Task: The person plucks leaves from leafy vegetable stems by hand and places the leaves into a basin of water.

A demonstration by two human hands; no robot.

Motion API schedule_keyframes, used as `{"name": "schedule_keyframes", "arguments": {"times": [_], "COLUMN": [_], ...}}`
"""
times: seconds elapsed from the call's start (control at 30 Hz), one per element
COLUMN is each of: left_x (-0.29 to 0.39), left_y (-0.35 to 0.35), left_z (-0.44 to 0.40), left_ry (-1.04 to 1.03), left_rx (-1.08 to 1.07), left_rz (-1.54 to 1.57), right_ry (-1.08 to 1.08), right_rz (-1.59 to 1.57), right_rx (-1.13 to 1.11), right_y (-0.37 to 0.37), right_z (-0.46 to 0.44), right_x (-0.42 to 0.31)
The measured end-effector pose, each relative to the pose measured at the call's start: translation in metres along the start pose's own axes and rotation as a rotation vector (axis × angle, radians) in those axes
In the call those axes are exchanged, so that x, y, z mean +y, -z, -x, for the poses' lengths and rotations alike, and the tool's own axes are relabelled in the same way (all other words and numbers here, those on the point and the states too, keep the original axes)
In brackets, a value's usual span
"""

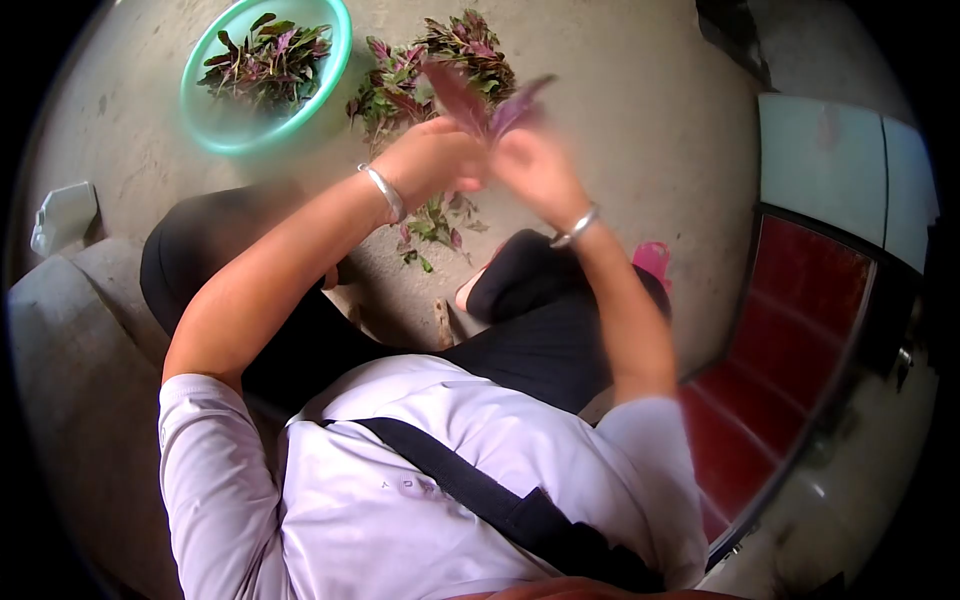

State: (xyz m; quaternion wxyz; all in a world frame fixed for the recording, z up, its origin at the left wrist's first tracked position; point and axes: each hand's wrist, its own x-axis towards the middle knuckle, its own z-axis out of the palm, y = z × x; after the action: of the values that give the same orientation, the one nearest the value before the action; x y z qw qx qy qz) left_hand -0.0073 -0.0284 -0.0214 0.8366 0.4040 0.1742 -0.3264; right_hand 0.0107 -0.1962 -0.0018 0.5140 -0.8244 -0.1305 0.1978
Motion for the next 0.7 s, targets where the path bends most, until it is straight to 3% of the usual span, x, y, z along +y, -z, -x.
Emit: {"name": "schedule_keyframes", "arguments": {"times": [0.03, 0.17, 0.23, 0.37, 0.43, 0.5, 0.57, 0.63, 0.7], "left_x": [0.000, -0.005, 0.003, 0.041, 0.081, 0.105, 0.118, 0.105, 0.096], "left_y": [-0.003, 0.016, 0.018, 0.076, 0.122, 0.129, 0.158, 0.212, 0.142], "left_z": [0.002, -0.003, 0.000, -0.004, 0.009, 0.021, 0.025, 0.017, 0.028], "left_ry": [0.034, 0.006, 0.008, -0.340, -0.452, -0.726, -0.666, -0.511, -0.487], "left_rx": [-0.010, 0.094, 0.217, 0.301, 0.447, 0.767, 0.920, 0.735, 0.644], "left_rz": [-0.009, -0.156, 0.006, 0.058, 0.075, 0.335, 0.329, 0.178, 0.300], "right_ry": [-0.105, -0.093, -0.117, -0.091, -0.084, -0.203, -0.263, -0.359, -0.487], "right_rz": [0.081, 0.054, 0.023, 0.138, 0.180, 0.012, 0.103, 0.097, 0.080], "right_rx": [-0.064, -0.198, -0.207, -0.217, -0.204, -0.185, -0.165, -0.167, -0.163], "right_y": [0.000, 0.001, 0.002, 0.001, 0.000, -0.008, -0.021, -0.041, -0.062], "right_z": [0.003, 0.000, -0.002, -0.012, -0.020, -0.031, -0.044, -0.062, -0.081], "right_x": [-0.003, -0.004, -0.009, 0.001, 0.020, 0.038, 0.062, 0.101, 0.133]}}
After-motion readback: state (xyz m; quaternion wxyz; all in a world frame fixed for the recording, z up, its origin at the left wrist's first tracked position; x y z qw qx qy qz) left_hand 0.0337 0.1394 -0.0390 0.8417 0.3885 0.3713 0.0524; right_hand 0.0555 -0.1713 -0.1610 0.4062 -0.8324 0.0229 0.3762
